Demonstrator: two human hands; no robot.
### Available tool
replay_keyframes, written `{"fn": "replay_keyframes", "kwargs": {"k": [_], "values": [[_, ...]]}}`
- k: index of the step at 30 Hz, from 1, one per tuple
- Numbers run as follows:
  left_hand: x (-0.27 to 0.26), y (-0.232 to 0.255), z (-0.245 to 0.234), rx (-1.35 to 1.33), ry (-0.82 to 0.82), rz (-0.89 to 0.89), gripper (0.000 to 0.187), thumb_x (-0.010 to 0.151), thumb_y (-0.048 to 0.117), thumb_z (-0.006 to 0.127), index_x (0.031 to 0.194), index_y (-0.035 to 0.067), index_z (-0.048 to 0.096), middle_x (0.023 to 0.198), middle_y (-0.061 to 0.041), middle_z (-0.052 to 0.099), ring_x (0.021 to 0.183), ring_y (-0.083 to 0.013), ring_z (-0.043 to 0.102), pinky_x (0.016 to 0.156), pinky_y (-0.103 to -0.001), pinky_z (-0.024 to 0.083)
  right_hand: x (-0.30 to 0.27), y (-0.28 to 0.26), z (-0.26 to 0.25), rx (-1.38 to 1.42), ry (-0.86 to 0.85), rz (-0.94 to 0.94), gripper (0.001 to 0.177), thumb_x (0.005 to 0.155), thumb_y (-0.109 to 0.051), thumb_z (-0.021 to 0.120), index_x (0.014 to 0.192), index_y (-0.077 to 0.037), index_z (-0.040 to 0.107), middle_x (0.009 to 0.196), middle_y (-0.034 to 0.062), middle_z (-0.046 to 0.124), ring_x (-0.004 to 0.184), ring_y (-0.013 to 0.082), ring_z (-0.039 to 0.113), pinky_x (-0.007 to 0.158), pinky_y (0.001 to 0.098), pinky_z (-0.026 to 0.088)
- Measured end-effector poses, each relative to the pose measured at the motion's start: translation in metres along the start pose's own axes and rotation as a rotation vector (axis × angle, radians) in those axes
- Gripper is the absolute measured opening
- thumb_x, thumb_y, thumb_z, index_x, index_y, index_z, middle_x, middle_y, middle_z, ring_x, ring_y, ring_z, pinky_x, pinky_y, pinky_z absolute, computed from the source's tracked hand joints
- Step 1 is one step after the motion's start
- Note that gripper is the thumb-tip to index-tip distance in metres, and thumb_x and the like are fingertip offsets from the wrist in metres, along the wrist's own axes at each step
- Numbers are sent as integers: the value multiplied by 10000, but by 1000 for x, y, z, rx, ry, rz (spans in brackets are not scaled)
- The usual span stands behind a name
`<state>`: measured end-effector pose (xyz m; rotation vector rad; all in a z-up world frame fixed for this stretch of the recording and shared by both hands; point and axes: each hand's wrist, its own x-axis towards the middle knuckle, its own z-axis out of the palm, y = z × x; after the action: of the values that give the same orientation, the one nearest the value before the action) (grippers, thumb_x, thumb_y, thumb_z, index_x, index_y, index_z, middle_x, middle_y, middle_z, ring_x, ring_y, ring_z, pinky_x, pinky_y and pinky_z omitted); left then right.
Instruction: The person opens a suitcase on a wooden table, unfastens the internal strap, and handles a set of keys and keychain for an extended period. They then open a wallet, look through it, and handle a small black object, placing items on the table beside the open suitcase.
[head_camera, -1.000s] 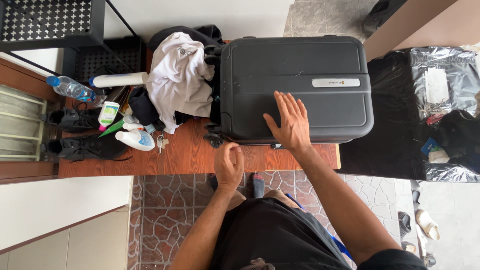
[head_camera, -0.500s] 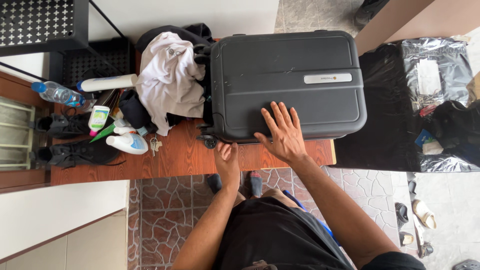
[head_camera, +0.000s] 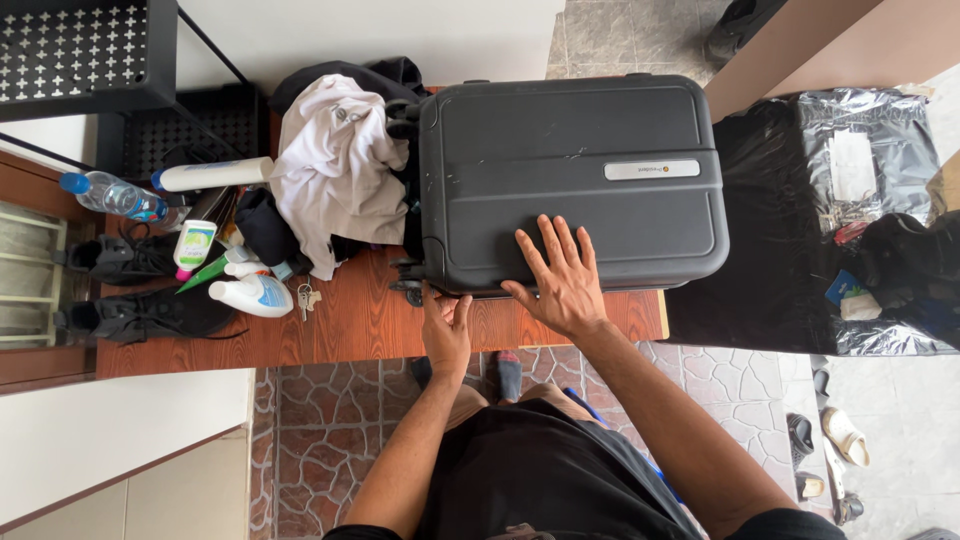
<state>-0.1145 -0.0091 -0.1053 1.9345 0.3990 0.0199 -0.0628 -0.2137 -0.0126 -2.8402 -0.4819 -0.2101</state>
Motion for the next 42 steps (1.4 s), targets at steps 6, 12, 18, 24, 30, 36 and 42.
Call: {"fn": "replay_keyframes", "kwargs": {"k": [6, 12, 18, 24, 30, 36, 42], "values": [[-5, -3, -2, 40, 46, 55, 723, 968, 376, 704, 1438, -38, 343, 858, -83, 663, 797, -182, 688, 751, -309, 591, 2, 0, -5, 29, 15, -9, 835, 915, -659, 606, 1521, -101, 469, 1564, 252, 415, 1469, 423, 351, 1196, 616, 235], [-26, 19, -3, 362, -179, -127, 334, 1044, 395, 649, 967, 72, 673, 784, -72, 713, 693, -156, 693, 664, -321, 566, -19, 11, -16, 178, 73, 45, 754, 938, -454, 723, 1500, -12, 483, 1547, 241, 457, 1490, 405, 381, 1235, 574, 275], [-25, 54, 12, 353, -144, 853, 129, 1015, 185, 657, 1123, 122, 623, 1161, -53, 700, 936, -189, 723, 810, -306, 604, -72, 28, -21, 119, 211, 163, 600, 880, -288, 775, 1400, -63, 578, 1466, 225, 528, 1423, 394, 455, 1195, 542, 329], [2, 99, 37, 531, -134, 1025, 435, 979, 192, 677, 1387, 147, 530, 1609, -179, 383, 1438, -341, 477, 1176, -522, 401, -111, 57, -14, 166, 386, 439, 564, 924, -218, 767, 1411, -37, 548, 1430, 223, 527, 1326, 405, 509, 1099, 523, 404], [39, 137, 53, 739, -265, 863, 730, 948, 385, 632, 1575, 107, 379, 1661, -299, 141, 1544, -442, 175, 1228, -687, 130, -123, 88, 8, 447, 485, 840, 734, 1054, -322, 684, 1581, -2, 286, 1499, 298, 409, 1300, 382, 511, 1098, 518, 446], [48, 146, 59, 895, -268, 773, 740, 987, 505, 506, 1577, 81, 366, 1655, -286, 179, 1546, -438, 171, 1214, -689, 74, -121, 106, 28, 814, 324, 1139, 1022, 979, -616, 596, 1670, -78, 68, 1578, 274, 405, 1445, 392, 450, 1172, 501, 401], [47, 141, 60, 916, -284, 784, 690, 1022, 514, 444, 1569, 94, 414, 1661, -260, 249, 1557, -397, 211, 1249, -644, 75, -118, 99, 30, 974, 348, 1081, 1083, 903, -646, 634, 1658, -152, 34, 1648, 255, 286, 1456, 390, 426, 1158, 503, 431]]}}
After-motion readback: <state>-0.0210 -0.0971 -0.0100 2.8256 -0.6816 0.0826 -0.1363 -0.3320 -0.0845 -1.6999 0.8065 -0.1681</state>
